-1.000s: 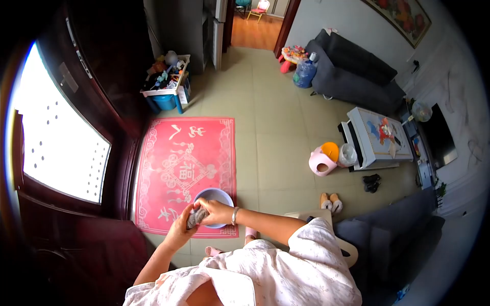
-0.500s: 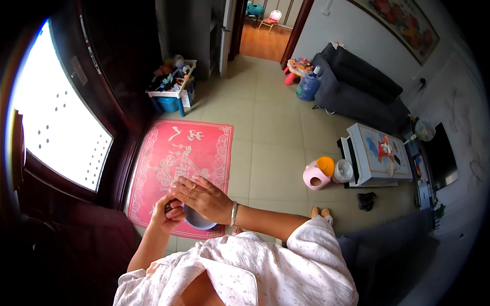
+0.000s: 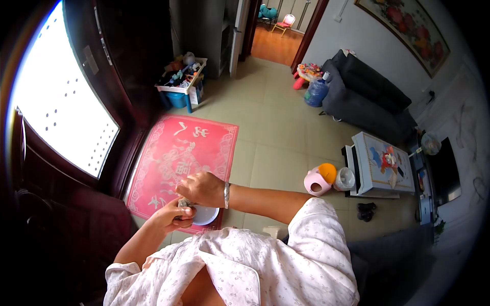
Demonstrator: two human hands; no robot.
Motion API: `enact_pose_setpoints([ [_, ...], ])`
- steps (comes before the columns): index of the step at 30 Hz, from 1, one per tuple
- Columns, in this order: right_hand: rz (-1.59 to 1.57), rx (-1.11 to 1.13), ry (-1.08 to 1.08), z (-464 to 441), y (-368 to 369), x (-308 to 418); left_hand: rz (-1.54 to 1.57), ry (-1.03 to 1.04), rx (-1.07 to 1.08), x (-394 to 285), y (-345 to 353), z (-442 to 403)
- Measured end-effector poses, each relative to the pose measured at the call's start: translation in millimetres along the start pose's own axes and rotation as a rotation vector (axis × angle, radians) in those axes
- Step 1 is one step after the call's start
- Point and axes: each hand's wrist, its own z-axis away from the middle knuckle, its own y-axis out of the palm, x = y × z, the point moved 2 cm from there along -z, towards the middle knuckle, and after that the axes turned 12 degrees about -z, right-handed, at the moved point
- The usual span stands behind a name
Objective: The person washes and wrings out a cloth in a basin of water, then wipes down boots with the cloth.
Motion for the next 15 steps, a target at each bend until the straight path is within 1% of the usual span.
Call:
enact_pose_setpoints([
  [2,0.026,0.049,0.033,-4.4,7.2,5.2,-0.155,-0.064,-0.088,-0.8,-2.4,6.7],
  [3,0.01,0.059,0.032,-7.5,8.4,9.0,-0.138,-0.066,-0.096,-2.0,-0.8,10.3],
  [5,0.088,0.272,0.045,-16.0,15.8,11.2,-0.512,-0.124,-0.292,-9.2,-4.3,17.7],
  [7,0.051,0.279,0.078,-17.7,33.1,6.2,-0.646,-0.133,-0.338,-2.8,-19.3,17.3],
  [9,0.031,0.459,0.268,-31.9,37.1,11.6,-0.715,-0.114,-0.406,-2.0,-31.0,19.5],
  [11,-0.06,0.362,0.345,-31.0,57.7,4.9,-0.926,-0.052,-0.444,-0.5,-50.8,21.4],
  [12,-0.067,0.286,0.359,-27.5,71.6,-2.1,-1.122,0.055,-0.505,6.0,-69.9,16.8],
  [13,-0.086,0.295,0.354,-30.6,81.0,-2.6,-1.318,0.163,-0.562,11.5,-83.8,14.7],
  [14,-0.062,0.327,0.421,-33.3,88.3,-4.0,-1.36,0.108,-0.574,8.7,-88.5,16.7],
  [15,-0.036,0.358,0.491,-34.0,93.6,-4.7,-1.355,0.098,-0.569,8.0,-91.9,15.3],
])
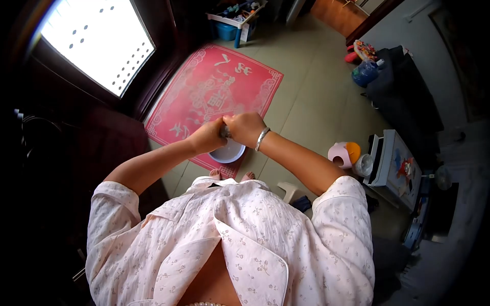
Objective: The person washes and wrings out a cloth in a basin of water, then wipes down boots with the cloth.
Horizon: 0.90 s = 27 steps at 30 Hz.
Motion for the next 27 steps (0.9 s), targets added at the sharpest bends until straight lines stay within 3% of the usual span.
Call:
enact_pose_setpoints([
  [2,-0.022,0.019,0.044,-3.2,11.4,-0.2,-0.213,-0.103,-0.004,6.0,0.0,-5.2],
  [6,-0.18,-0.099,0.234,-8.9,40.3,-6.6,-0.407,-0.031,-0.024,6.1,-13.2,-10.7],
  [17,-0.626,-0.333,0.518,-32.2,91.6,-34.4,-0.79,0.409,-0.012,44.6,-17.2,-59.4],
  [21,-0.612,-0.254,0.5,-36.5,99.5,-40.4,-0.794,0.526,-0.035,54.8,-15.4,-71.7],
  [24,-0.734,-0.312,0.506,-34.0,108.7,-41.1,-0.827,0.592,0.001,53.6,-15.9,-74.5],
  [27,-0.532,-0.24,0.437,-35.2,136.1,-57.3,-0.962,0.633,0.01,51.2,-16.3,-73.9],
])
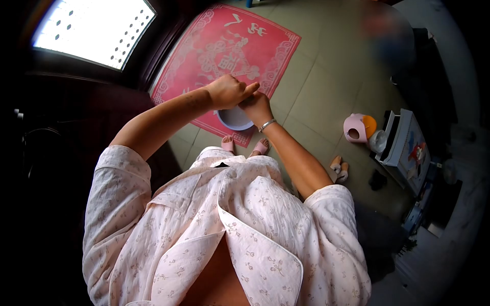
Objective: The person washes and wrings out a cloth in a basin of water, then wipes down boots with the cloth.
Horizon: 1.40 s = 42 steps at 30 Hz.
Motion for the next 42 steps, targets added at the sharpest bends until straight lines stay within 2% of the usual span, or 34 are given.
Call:
enact_pose_setpoints([
  [2,-0.202,-0.023,-0.035,2.1,4.7,-4.9,0.033,0.001,-0.021,0.1,8.2,1.9],
  [3,-0.204,-0.026,-0.032,3.5,4.2,-3.6,0.063,-0.002,-0.045,0.7,12.1,3.4],
  [5,-0.356,0.055,0.086,5.8,3.5,0.4,0.075,-0.003,-0.068,0.6,16.3,8.5],
  [6,-0.357,0.051,0.087,5.1,2.8,3.8,0.086,-0.009,-0.093,0.6,16.0,11.7],
  [8,-0.363,0.163,0.31,3.2,3.5,11.8,0.114,-0.008,-0.133,2.6,16.0,16.3],
  [9,-0.362,0.149,0.31,4.9,-0.8,19.0,0.144,-0.014,-0.174,2.9,15.0,18.3],
  [11,-0.642,0.186,0.382,8.4,-7.3,33.1,0.111,0.011,-0.207,5.6,12.5,23.4],
  [12,-0.485,0.197,0.357,1.9,-4.7,31.5,0.106,0.015,-0.248,8.3,10.4,25.5],
  [13,-0.617,0.144,0.3,4.4,-4.4,30.1,0.102,0.019,-0.291,9.3,8.1,26.9],
  [15,-0.988,0.108,0.476,10.7,-9.6,52.4,0.092,0.04,-0.304,11.4,-0.4,28.1],
  [20,-1.143,0.201,0.527,8.6,-6.4,48.8,0.084,0.092,-0.274,22.1,-12.9,29.8],
  [22,-1.018,0.154,0.45,9.0,-17.4,71.3,0.088,0.113,-0.279,24.4,-25.4,31.3],
  [24,-0.737,0.113,0.267,11.6,-31.1,96.8,0.108,0.046,-0.394,22.0,-55.3,44.2],
  [25,-0.749,0.118,0.284,16.6,-29.9,105.5,0.123,0.047,-0.379,14.5,-53.9,53.7],
  [27,-0.552,-0.032,-0.072,13.2,-33.9,124.6,0.168,-0.119,-0.488,17.4,-58.7,67.9],
  [28,-0.712,0.012,-0.02,4.0,-5.0,93.6,0.168,-0.217,-0.409,14.1,-32.1,71.1],
  [29,-0.661,0.042,0.005,-11.1,42.4,37.2,0.157,-0.325,-0.171,5.1,-6.6,73.7],
  [30,-0.624,0.13,0.17,-7.5,44.8,34.1,0.248,-0.499,-0.022,9.3,69.6,77.6],
  [31,-0.683,0.07,0.031,-13.1,65.3,13.6,0.401,-0.718,0.047,2.7,73.9,78.4],
  [33,-0.51,0.006,0.01,-2.4,56.3,24.0,0.593,-0.905,-0.057,-9.4,77.1,81.7],
  [34,-0.542,-0.073,0.031,4.9,55.8,21.6,0.708,-0.845,-0.193,-14.2,82.0,88.2],
  [35,-0.567,-0.16,0.038,5.4,50.5,16.4,0.793,-0.877,-0.221,-17.2,86.5,93.0],
  [37,-0.638,-0.191,0.238,15.0,38.3,15.3,1.209,-1.065,-0.104,-21.8,89.6,93.2],
  [38,-0.644,-0.161,0.301,19.6,33.2,16.3,1.213,-1.012,-0.085,-23.1,93.0,89.7],
  [40,-0.744,-0.048,0.352,29.3,23.3,20.9,1.305,-0.952,-0.224,-31.0,100.0,81.5],
  [41,-0.765,-0.051,0.379,39.0,9.6,31.6,1.312,-0.909,-0.196,-40.5,94.4,74.0],
  [42,-0.771,-0.161,0.329,41.7,9.7,24.4,1.215,-0.842,-0.244,-47.0,79.3,62.9],
])
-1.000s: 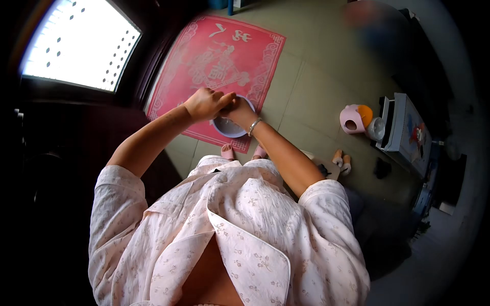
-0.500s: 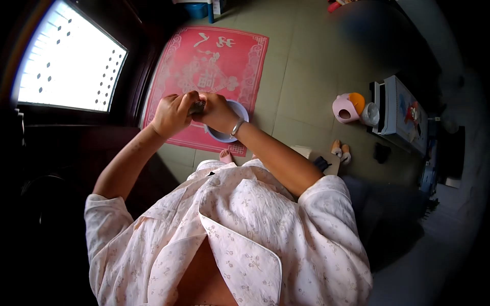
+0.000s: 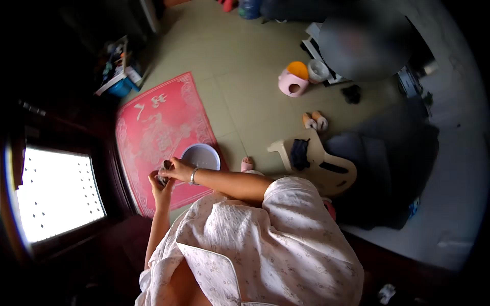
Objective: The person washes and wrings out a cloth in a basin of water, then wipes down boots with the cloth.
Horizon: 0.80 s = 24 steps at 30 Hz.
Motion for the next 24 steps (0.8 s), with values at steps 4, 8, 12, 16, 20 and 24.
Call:
enact_pose_setpoints([
  [4,-0.313,-0.155,-0.03,-7.4,-41.1,0.1,-0.125,0.145,0.083,-50.3,28.6,-10.9],
  [8,-0.571,-0.264,-0.169,-9.2,-112.0,12.7,0.079,0.115,0.26,-102.0,78.6,-32.0],
  [12,-0.712,-0.333,-0.282,0.6,-198.0,31.2,0.242,0.065,0.357,-158.8,141.7,-65.7],
  [16,-0.635,-0.303,-0.398,11.4,-274.7,49.0,0.418,0.034,0.537,-207.4,202.1,-95.1],
  [20,-0.413,-0.393,-0.555,25.3,-335.5,67.5,0.468,-0.001,0.599,-262.6,256.5,-115.4],
  [24,-0.369,-0.654,-0.535,56.5,-390.5,84.9,0.391,0.066,0.611,-308.5,302.5,-134.9],
])
